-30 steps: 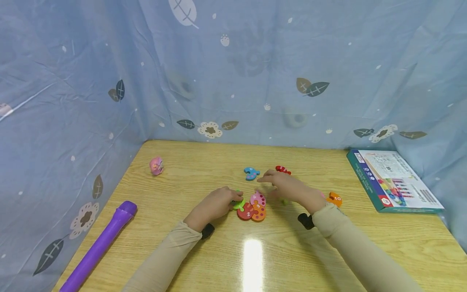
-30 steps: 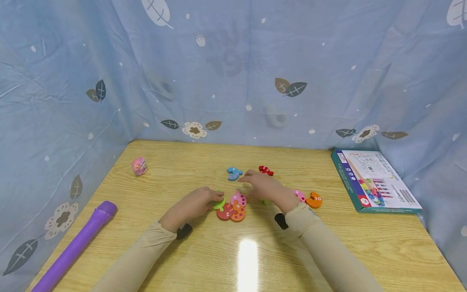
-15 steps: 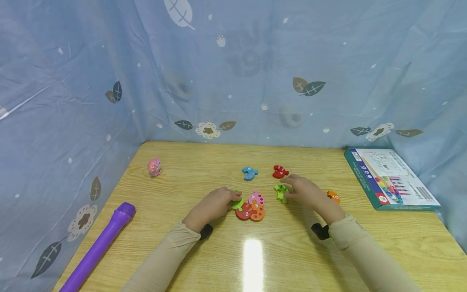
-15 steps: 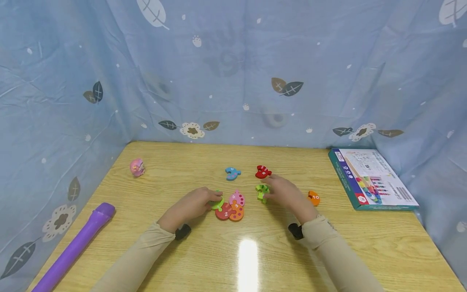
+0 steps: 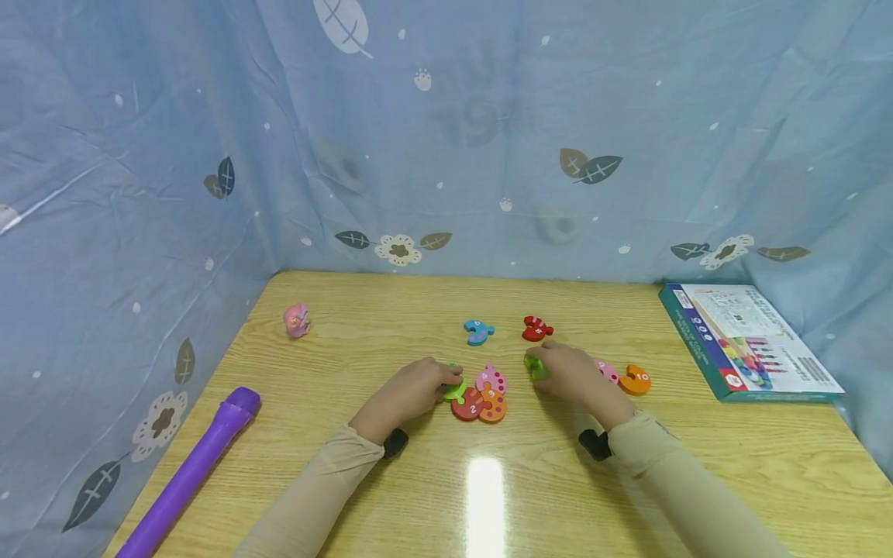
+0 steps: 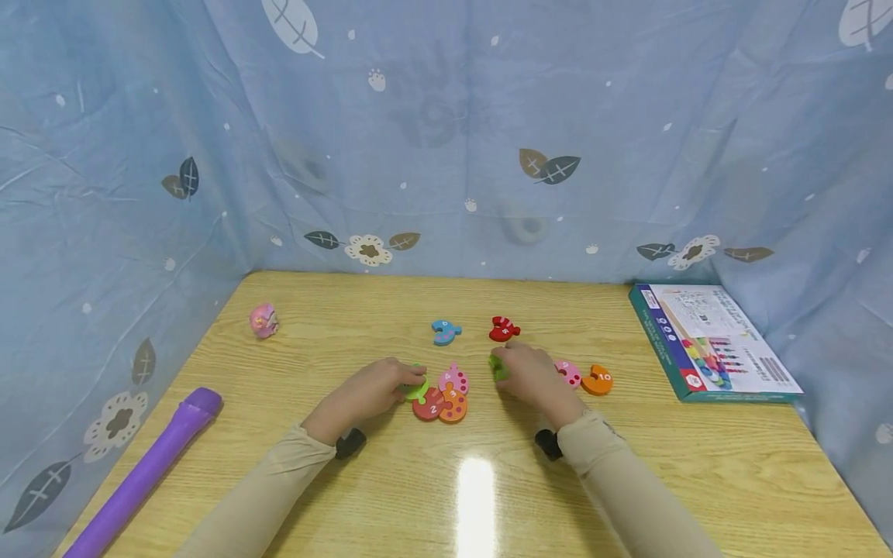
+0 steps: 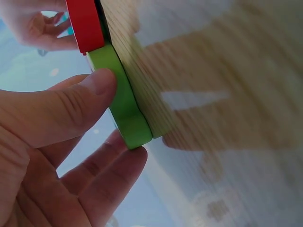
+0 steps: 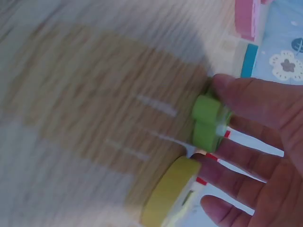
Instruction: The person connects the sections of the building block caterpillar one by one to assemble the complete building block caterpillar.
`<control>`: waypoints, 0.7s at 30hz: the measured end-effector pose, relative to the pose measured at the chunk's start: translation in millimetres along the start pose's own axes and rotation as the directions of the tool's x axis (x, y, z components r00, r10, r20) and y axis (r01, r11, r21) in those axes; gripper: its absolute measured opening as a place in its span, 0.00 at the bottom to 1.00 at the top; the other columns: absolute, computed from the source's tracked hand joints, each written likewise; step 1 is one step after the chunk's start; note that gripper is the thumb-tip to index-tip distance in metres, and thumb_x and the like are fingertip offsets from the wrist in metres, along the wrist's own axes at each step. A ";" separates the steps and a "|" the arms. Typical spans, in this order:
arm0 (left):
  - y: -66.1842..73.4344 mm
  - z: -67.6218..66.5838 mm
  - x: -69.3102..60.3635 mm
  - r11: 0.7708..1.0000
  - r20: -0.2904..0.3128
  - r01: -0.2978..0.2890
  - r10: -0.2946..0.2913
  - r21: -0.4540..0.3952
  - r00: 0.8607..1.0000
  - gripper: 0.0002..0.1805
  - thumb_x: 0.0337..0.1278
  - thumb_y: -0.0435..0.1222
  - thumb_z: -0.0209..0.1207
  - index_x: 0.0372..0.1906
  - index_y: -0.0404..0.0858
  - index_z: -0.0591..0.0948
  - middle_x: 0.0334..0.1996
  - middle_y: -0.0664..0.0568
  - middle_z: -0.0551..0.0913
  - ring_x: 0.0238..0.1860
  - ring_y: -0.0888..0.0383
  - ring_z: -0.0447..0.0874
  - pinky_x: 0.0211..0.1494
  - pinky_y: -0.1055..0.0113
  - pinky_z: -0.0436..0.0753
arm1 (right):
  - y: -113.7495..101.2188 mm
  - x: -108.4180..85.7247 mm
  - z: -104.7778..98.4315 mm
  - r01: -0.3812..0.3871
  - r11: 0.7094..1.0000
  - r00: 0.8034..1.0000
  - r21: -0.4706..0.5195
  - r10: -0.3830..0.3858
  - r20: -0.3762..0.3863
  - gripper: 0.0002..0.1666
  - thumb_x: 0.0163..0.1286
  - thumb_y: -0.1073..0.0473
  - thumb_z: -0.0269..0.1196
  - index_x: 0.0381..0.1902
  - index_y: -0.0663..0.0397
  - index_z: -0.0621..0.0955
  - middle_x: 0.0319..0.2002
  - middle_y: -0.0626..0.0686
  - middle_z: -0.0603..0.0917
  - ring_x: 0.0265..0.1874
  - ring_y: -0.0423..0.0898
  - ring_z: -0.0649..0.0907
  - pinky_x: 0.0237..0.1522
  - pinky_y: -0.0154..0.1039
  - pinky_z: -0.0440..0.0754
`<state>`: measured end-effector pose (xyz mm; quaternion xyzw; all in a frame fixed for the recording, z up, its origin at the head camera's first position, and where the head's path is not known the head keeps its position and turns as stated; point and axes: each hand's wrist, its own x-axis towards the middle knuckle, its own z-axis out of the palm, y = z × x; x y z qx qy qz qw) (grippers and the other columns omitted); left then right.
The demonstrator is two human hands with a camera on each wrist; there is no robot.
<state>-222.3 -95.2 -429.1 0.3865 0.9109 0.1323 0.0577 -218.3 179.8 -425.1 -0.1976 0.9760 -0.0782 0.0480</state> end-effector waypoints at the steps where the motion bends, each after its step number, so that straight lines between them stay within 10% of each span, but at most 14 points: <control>1: -0.1 -0.2 0.3 1.000 -0.001 -0.001 0.001 -0.001 1.000 0.21 0.52 0.26 0.60 0.53 0.41 0.80 0.56 0.55 0.76 0.56 0.53 0.75 0.58 0.60 0.74 | -1.2 1.1 0.0 0.008 1.000 1.000 -0.001 -0.008 -0.001 0.29 0.54 0.55 0.69 0.54 0.57 0.78 0.49 0.60 0.78 0.46 0.55 0.79 0.44 0.52 0.79; 21: -2.0 1.6 1.2 1.000 0.015 -0.011 0.011 0.017 1.000 0.22 0.51 0.25 0.60 0.53 0.42 0.80 0.56 0.56 0.76 0.56 0.54 0.75 0.56 0.62 0.75 | -36.0 33.9 -12.3 0.279 0.960 0.960 0.025 -0.279 -0.016 0.26 0.55 0.67 0.67 0.54 0.53 0.79 0.54 0.55 0.77 0.52 0.53 0.77 0.48 0.48 0.79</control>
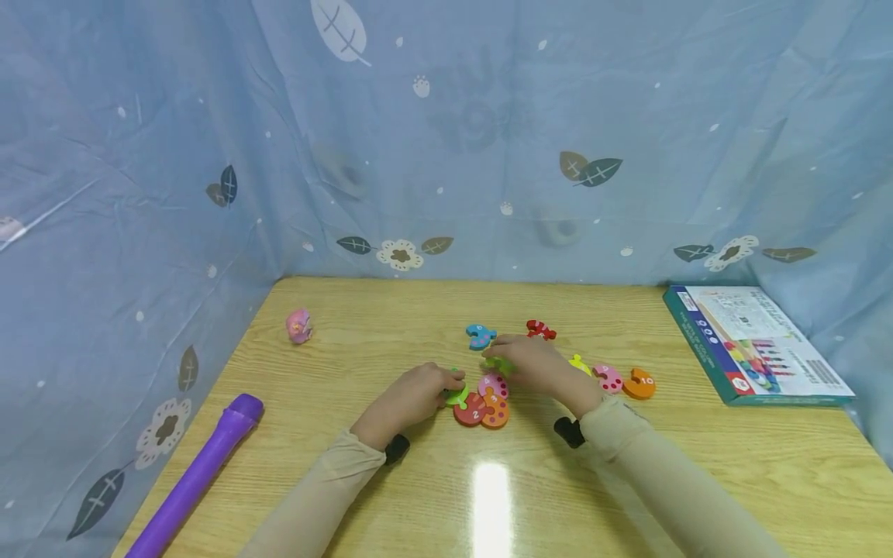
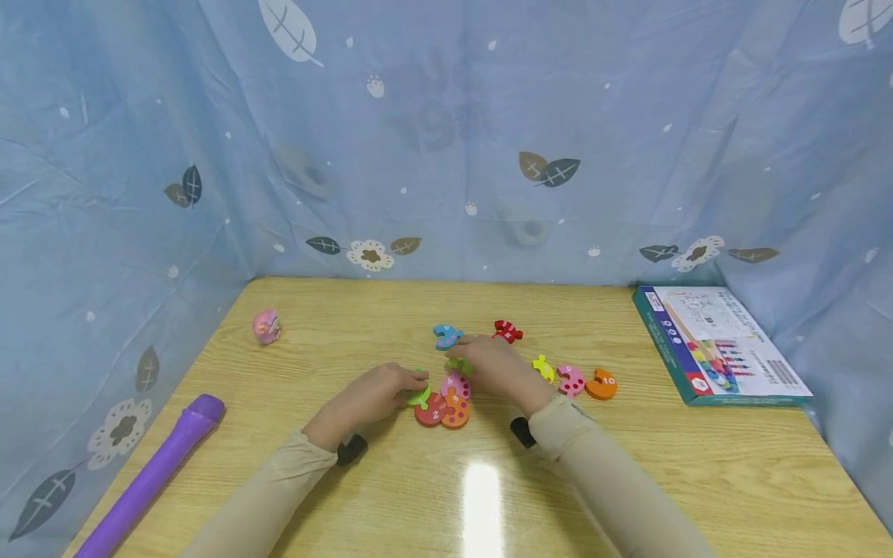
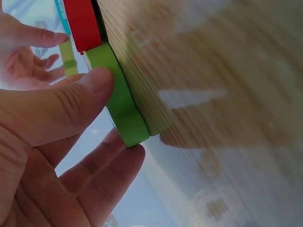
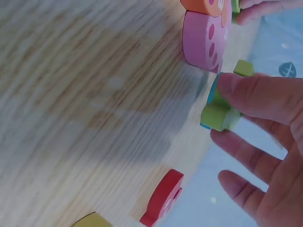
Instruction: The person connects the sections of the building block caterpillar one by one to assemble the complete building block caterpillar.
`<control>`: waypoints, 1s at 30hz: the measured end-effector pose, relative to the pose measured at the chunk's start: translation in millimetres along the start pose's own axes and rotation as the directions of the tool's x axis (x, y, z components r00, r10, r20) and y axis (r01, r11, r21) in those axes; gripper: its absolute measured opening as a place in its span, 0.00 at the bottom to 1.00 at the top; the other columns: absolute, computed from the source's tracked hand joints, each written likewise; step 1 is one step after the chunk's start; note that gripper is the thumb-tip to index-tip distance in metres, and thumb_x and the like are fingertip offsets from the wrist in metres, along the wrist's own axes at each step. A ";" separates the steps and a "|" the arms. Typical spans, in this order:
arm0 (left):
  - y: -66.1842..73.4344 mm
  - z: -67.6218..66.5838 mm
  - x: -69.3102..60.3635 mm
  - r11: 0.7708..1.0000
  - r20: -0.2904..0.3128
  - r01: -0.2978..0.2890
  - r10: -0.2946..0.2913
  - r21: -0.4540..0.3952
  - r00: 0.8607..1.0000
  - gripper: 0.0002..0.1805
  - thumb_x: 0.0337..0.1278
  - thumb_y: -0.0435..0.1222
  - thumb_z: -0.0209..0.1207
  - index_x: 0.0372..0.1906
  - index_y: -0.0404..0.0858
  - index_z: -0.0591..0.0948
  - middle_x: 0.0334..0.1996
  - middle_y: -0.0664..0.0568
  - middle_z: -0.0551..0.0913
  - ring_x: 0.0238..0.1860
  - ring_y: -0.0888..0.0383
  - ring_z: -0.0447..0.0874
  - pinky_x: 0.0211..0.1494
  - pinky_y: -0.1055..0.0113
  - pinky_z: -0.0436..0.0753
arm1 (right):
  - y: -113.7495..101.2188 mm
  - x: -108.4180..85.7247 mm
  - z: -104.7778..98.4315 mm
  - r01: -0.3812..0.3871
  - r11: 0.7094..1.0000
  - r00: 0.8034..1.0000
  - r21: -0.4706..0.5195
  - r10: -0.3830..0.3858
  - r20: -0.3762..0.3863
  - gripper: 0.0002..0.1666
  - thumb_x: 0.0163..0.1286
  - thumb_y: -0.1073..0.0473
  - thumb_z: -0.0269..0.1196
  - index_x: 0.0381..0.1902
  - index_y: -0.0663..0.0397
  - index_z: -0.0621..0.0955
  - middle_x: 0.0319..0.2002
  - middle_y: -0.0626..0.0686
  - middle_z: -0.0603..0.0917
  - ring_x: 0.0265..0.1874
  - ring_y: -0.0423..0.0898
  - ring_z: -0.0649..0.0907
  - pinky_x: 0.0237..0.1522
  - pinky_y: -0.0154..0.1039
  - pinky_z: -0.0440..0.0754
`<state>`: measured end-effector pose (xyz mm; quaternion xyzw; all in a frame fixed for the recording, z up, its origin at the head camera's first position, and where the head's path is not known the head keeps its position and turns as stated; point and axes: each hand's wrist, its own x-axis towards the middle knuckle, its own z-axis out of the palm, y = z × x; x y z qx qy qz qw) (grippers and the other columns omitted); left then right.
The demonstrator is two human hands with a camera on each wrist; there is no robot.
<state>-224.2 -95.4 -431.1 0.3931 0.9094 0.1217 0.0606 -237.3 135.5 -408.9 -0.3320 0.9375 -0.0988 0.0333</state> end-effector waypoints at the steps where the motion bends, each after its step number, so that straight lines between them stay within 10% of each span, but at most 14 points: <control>1: 0.0 0.0 0.1 1.000 -0.001 -0.002 0.002 -0.001 1.000 0.22 0.51 0.25 0.60 0.53 0.42 0.81 0.56 0.56 0.76 0.56 0.54 0.75 0.56 0.62 0.75 | -0.5 1.3 -0.1 0.020 1.000 1.000 0.006 -0.020 0.000 0.26 0.55 0.69 0.67 0.54 0.54 0.79 0.55 0.55 0.77 0.53 0.54 0.77 0.49 0.48 0.78; 30: -1.0 0.9 0.6 1.000 -0.003 -0.004 0.004 0.009 1.000 0.21 0.51 0.27 0.61 0.53 0.42 0.81 0.57 0.56 0.76 0.55 0.54 0.75 0.57 0.63 0.75 | 6.3 12.7 6.7 0.182 0.982 0.979 -0.050 -0.176 0.102 0.22 0.56 0.69 0.66 0.49 0.47 0.82 0.50 0.49 0.79 0.47 0.51 0.78 0.47 0.45 0.78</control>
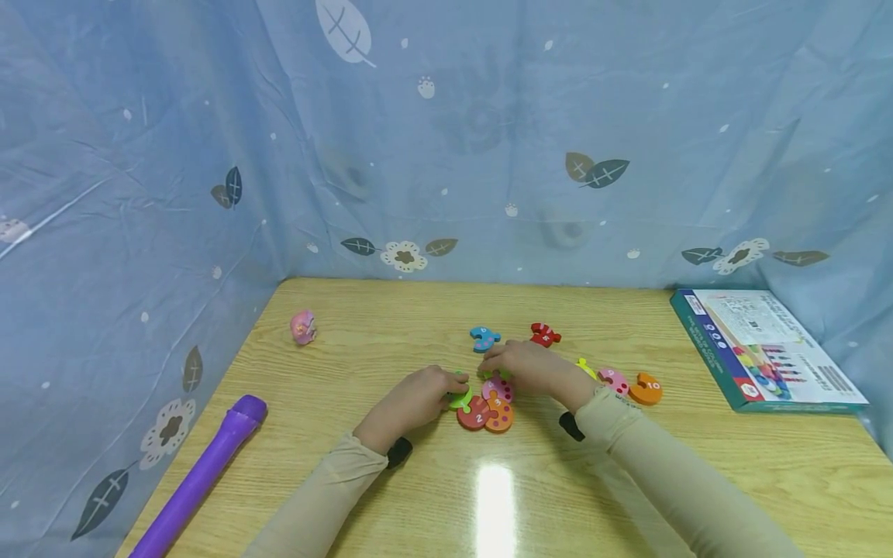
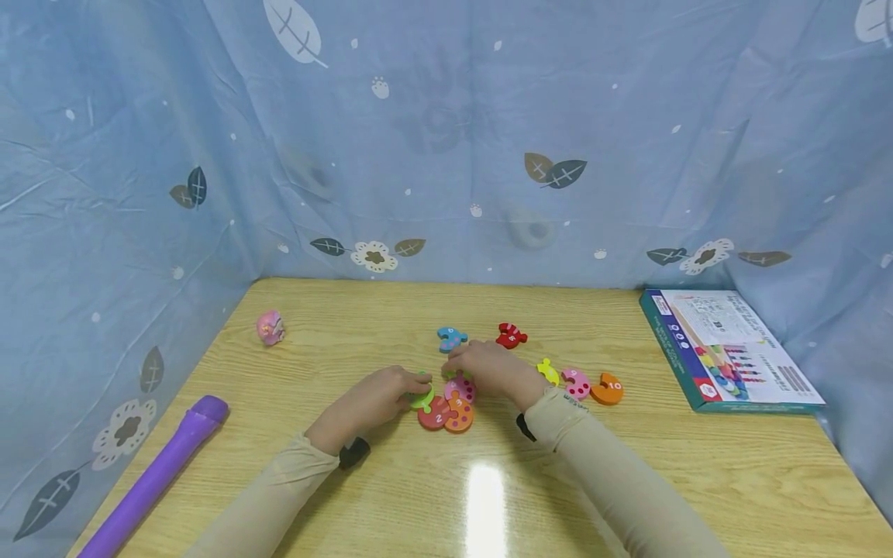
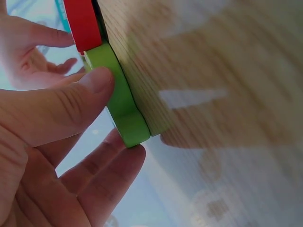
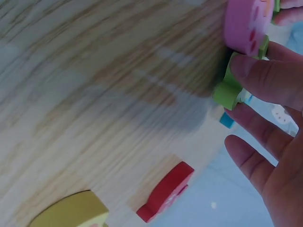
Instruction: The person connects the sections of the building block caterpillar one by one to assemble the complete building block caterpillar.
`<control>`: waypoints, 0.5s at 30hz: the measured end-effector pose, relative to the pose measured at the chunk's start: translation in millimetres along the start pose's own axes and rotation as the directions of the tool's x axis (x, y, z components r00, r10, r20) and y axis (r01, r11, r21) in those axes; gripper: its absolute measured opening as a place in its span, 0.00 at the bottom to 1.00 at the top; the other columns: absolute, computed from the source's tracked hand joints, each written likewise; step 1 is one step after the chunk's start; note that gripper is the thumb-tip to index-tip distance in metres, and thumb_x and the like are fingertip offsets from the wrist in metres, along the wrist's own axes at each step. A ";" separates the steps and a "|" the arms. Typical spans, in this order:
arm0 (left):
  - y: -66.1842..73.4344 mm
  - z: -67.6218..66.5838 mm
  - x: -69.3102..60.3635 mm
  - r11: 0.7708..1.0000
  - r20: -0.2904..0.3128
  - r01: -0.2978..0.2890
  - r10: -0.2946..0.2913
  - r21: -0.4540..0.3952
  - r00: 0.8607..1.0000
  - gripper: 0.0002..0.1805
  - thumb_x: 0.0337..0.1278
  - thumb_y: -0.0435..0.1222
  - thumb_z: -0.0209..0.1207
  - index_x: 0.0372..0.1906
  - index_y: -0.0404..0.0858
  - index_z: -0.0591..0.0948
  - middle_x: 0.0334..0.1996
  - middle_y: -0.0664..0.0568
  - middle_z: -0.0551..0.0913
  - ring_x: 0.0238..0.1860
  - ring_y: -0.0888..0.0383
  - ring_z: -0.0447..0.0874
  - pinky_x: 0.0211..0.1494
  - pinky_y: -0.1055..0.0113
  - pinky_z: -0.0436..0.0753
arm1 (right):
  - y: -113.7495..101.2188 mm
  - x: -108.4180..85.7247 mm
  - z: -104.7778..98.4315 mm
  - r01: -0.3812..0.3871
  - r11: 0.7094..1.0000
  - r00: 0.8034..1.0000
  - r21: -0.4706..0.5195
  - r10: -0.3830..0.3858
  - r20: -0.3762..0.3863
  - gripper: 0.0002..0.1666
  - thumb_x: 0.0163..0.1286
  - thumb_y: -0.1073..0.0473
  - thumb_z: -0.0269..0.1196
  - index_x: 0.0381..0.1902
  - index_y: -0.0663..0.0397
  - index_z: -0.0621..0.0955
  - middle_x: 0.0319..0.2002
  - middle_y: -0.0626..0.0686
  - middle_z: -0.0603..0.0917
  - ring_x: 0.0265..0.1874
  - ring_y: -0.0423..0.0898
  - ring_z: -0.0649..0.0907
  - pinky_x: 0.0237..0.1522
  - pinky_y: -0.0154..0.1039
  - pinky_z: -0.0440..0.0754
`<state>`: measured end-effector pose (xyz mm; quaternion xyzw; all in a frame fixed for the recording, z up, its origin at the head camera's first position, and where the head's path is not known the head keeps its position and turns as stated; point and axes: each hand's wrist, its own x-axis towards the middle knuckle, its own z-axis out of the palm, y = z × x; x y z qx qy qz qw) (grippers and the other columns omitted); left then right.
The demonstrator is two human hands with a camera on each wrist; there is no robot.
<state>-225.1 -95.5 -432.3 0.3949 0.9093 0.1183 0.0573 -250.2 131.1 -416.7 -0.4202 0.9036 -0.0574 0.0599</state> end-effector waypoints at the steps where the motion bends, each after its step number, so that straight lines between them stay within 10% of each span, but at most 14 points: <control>1: 0.0 0.3 0.0 1.000 -0.001 0.001 -0.001 -0.003 1.000 0.21 0.51 0.27 0.61 0.53 0.42 0.81 0.56 0.56 0.76 0.55 0.54 0.75 0.57 0.63 0.75 | 0.6 0.1 0.7 0.006 1.000 1.000 -0.001 -0.006 -0.003 0.22 0.56 0.69 0.65 0.49 0.47 0.82 0.50 0.49 0.80 0.47 0.51 0.78 0.47 0.45 0.78; 15: 0.4 0.7 -1.4 1.000 -0.030 -0.019 0.019 0.019 0.999 0.22 0.47 0.25 0.63 0.51 0.42 0.82 0.56 0.55 0.77 0.54 0.53 0.76 0.54 0.62 0.77 | 6.4 -0.6 -8.6 -0.036 0.997 0.999 0.066 0.038 -0.026 0.32 0.54 0.74 0.64 0.58 0.51 0.77 0.58 0.52 0.75 0.56 0.54 0.75 0.47 0.46 0.79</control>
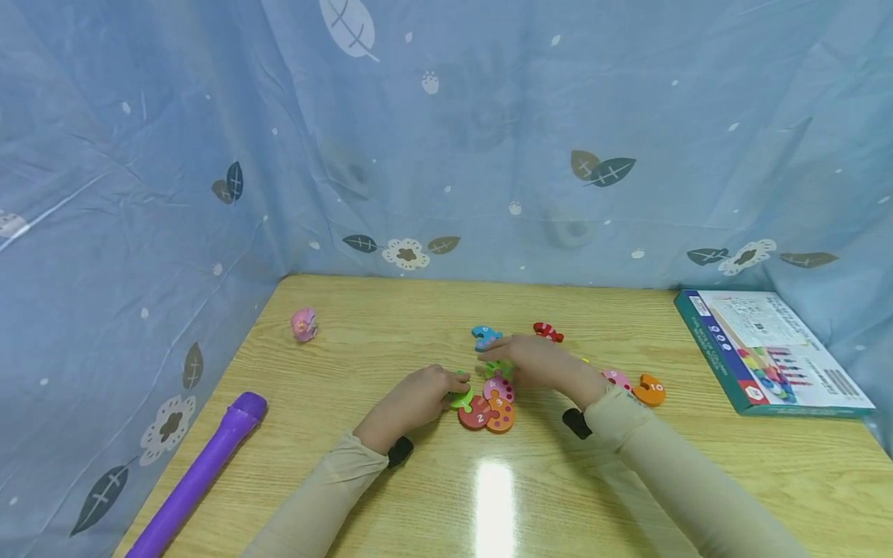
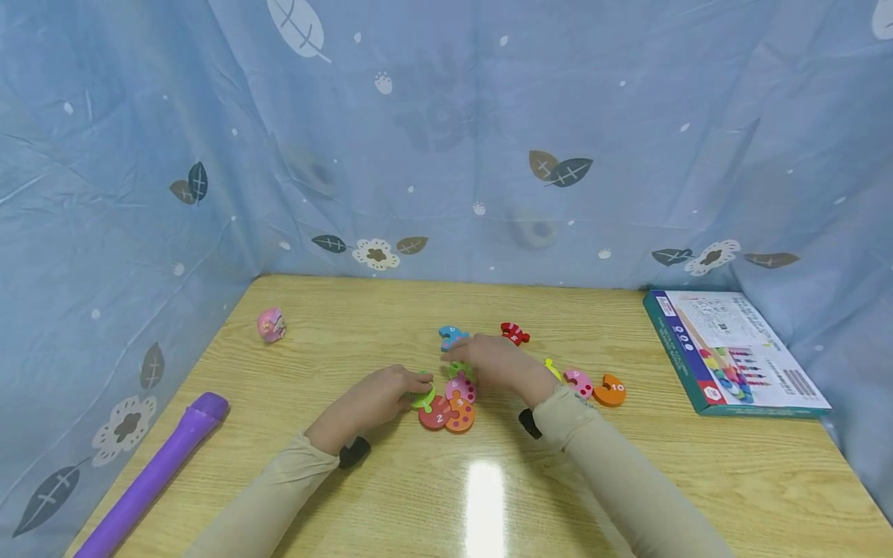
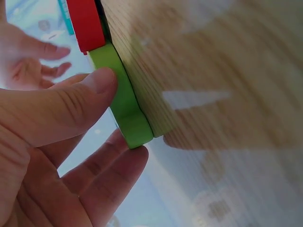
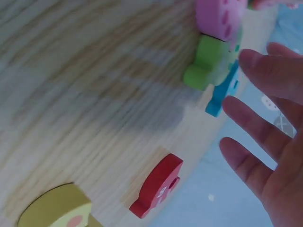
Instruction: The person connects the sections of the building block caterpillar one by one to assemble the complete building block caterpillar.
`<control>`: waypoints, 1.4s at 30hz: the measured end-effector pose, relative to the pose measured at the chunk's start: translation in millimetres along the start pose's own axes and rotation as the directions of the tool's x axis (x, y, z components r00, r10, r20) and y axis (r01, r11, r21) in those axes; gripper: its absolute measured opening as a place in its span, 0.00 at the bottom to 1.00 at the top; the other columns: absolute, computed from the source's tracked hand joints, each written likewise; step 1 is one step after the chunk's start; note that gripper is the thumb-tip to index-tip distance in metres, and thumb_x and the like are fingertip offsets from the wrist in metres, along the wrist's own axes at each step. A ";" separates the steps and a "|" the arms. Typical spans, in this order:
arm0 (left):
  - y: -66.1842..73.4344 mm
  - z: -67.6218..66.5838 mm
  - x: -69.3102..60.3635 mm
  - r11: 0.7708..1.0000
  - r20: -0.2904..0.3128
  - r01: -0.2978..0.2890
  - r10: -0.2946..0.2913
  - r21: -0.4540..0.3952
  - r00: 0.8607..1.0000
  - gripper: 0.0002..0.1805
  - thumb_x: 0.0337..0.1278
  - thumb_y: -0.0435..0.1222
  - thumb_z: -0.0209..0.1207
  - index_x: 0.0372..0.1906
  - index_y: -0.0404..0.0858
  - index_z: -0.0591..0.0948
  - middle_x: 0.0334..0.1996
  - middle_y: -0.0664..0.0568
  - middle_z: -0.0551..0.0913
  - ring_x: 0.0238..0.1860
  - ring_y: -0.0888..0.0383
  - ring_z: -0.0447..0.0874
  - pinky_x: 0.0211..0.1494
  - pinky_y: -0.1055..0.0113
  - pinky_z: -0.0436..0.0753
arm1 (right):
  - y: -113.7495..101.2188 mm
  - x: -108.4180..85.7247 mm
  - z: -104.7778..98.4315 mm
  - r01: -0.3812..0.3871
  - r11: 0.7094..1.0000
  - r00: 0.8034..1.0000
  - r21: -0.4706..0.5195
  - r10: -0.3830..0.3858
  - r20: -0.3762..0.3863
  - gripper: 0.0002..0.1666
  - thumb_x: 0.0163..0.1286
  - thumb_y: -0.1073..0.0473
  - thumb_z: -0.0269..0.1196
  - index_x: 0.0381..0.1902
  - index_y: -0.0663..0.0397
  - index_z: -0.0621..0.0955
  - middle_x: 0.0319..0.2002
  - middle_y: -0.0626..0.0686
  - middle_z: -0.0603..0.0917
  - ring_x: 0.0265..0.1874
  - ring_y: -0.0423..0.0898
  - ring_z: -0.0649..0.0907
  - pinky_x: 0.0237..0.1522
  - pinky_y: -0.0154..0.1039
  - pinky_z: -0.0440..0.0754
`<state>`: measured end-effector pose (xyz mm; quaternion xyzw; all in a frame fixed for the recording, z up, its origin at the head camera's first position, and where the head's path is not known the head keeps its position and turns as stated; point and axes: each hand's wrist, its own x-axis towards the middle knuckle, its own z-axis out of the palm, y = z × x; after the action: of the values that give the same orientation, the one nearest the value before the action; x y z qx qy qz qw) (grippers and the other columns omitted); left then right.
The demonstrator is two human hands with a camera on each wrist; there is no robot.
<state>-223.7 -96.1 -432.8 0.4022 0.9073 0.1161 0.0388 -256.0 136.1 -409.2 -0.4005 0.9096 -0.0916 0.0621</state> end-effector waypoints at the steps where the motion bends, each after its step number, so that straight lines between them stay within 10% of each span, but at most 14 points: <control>1: -0.1 -0.2 0.0 1.000 -0.001 -0.001 0.001 0.001 1.000 0.22 0.47 0.25 0.63 0.51 0.42 0.82 0.56 0.55 0.77 0.54 0.53 0.76 0.54 0.62 0.77 | 0.5 1.7 -1.6 -0.010 1.000 1.000 0.008 0.010 -0.017 0.31 0.55 0.73 0.64 0.58 0.52 0.76 0.59 0.53 0.75 0.57 0.54 0.74 0.48 0.47 0.78; 17: -0.7 -1.3 0.2 1.000 -0.014 -0.025 0.025 -0.014 1.000 0.22 0.49 0.25 0.61 0.51 0.44 0.82 0.55 0.55 0.78 0.54 0.55 0.76 0.55 0.63 0.76 | 9.0 39.7 -4.1 -0.350 0.932 0.932 0.092 0.356 -0.065 0.34 0.58 0.50 0.66 0.62 0.51 0.72 0.60 0.56 0.72 0.57 0.55 0.72 0.53 0.52 0.74; 25: -1.1 -0.3 0.0 1.000 -0.020 -0.018 0.018 -0.010 1.000 0.21 0.50 0.26 0.61 0.51 0.45 0.82 0.55 0.56 0.78 0.54 0.56 0.77 0.55 0.63 0.76 | 11.0 56.4 6.0 -0.393 0.918 0.919 0.057 0.394 -0.004 0.35 0.57 0.50 0.67 0.61 0.55 0.72 0.54 0.56 0.76 0.49 0.53 0.77 0.47 0.51 0.77; 33: -0.9 0.0 -0.1 1.000 -0.015 -0.014 0.014 0.000 1.000 0.22 0.50 0.26 0.61 0.52 0.45 0.82 0.55 0.56 0.77 0.54 0.56 0.76 0.56 0.64 0.75 | 9.3 62.1 9.6 -0.388 0.921 0.921 0.040 0.389 0.000 0.14 0.57 0.56 0.66 0.42 0.50 0.80 0.40 0.51 0.76 0.31 0.46 0.74 0.28 0.40 0.74; 42: 1.5 -3.7 0.1 1.000 0.012 0.002 -0.002 -0.012 1.000 0.22 0.51 0.26 0.61 0.53 0.43 0.81 0.56 0.56 0.76 0.55 0.55 0.75 0.57 0.63 0.75 | 4.3 40.9 5.2 -0.392 0.914 0.909 0.107 0.403 -0.104 0.31 0.59 0.51 0.65 0.59 0.57 0.74 0.50 0.56 0.76 0.44 0.50 0.78 0.44 0.47 0.79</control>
<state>-223.3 -95.7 -428.8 0.4018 0.9068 0.1188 0.0468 -285.5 108.1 -416.8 -0.1975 0.9695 -0.1395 0.0399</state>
